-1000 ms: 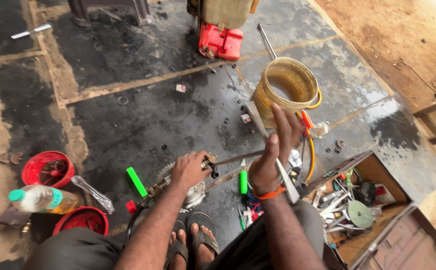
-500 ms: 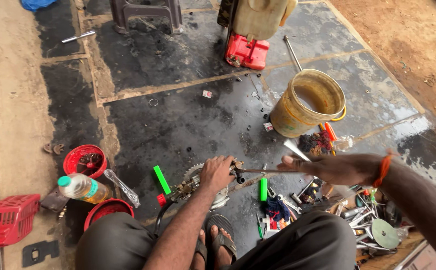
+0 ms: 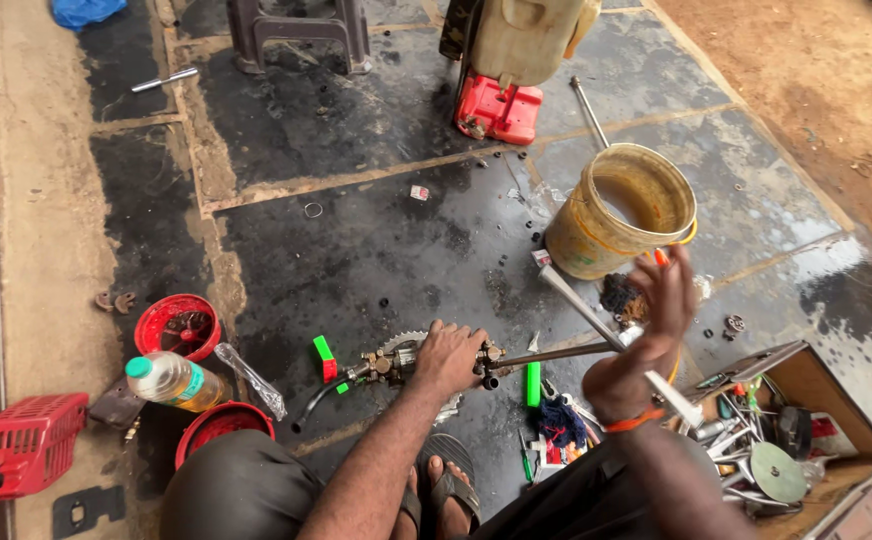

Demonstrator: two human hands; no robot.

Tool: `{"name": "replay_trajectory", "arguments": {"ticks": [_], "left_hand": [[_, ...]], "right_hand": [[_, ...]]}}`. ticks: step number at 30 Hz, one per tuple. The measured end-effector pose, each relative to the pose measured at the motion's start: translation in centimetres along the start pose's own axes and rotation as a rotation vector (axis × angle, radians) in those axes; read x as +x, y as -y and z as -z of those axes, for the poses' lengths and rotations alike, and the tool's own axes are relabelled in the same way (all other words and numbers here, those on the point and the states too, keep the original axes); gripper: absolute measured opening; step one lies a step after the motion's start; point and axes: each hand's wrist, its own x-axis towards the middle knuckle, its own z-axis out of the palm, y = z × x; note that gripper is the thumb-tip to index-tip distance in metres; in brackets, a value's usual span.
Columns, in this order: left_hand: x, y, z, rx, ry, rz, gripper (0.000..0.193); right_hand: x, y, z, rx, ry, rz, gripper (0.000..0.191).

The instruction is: The person sits on the workshop floor repairing a small engine assembly. They use a socket wrench to loosen fasteners, reposition the engine housing, separate a sprocket plate, wipe parts with a cloth, and pour oil from a bottle into the engine.

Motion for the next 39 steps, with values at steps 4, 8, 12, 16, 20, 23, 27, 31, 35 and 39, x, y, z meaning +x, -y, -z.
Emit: {"name": "replay_trajectory", "arguments": {"ticks": [4, 8, 12, 16, 20, 23, 27, 31, 35, 39], "left_hand": [[-0.2, -1.5, 1.0, 0.194, 0.125, 0.035, 0.095], [-0.4, -2.0, -0.1, 0.177, 0.037, 0.080, 0.073], [0.4, -1.5, -2.8, 0.107, -0.137, 0.160, 0.042], [1.2, -0.8, -4.6, 0.094, -0.337, 0.311, 0.020], [1.3, -0.4, -3.9, 0.080, -0.262, 0.282, 0.019], [1.3, -0.6, -2.3, 0.062, -0.105, 0.282, 0.029], [0.8, -0.9, -1.2, 0.063, -0.055, 0.266, 0.034], [0.9, -0.6, -1.7, 0.031, -0.187, 0.178, 0.029], [1.3, -0.1, -2.3, 0.076, -0.022, 0.167, 0.041], [0.6, -0.5, -1.6, 0.044, -0.091, 0.159, 0.042]], "right_hand": [[5.4, 0.1, 5.2, -0.527, 0.589, 0.844, 0.053], [7.9, 0.7, 7.3, -0.639, 1.026, 1.190, 0.055], [7.6, 1.3, 6.2, -1.011, 1.606, 0.271, 0.043], [7.1, 0.5, 6.3, -0.912, 1.300, -0.772, 0.046], [7.0, -1.1, 6.9, -0.363, 1.503, -1.032, 0.063], [7.0, -1.1, 6.2, 0.137, 1.636, -0.585, 0.070], [5.0, 0.7, 4.3, 0.332, 0.893, -1.042, 0.049], [2.4, 1.0, 3.1, 0.707, 0.269, -1.242, 0.031], [1.9, 1.1, 3.0, 0.175, 0.216, -0.822, 0.042], [4.6, 3.9, 3.3, -0.492, 0.538, -0.676, 0.030]]}}
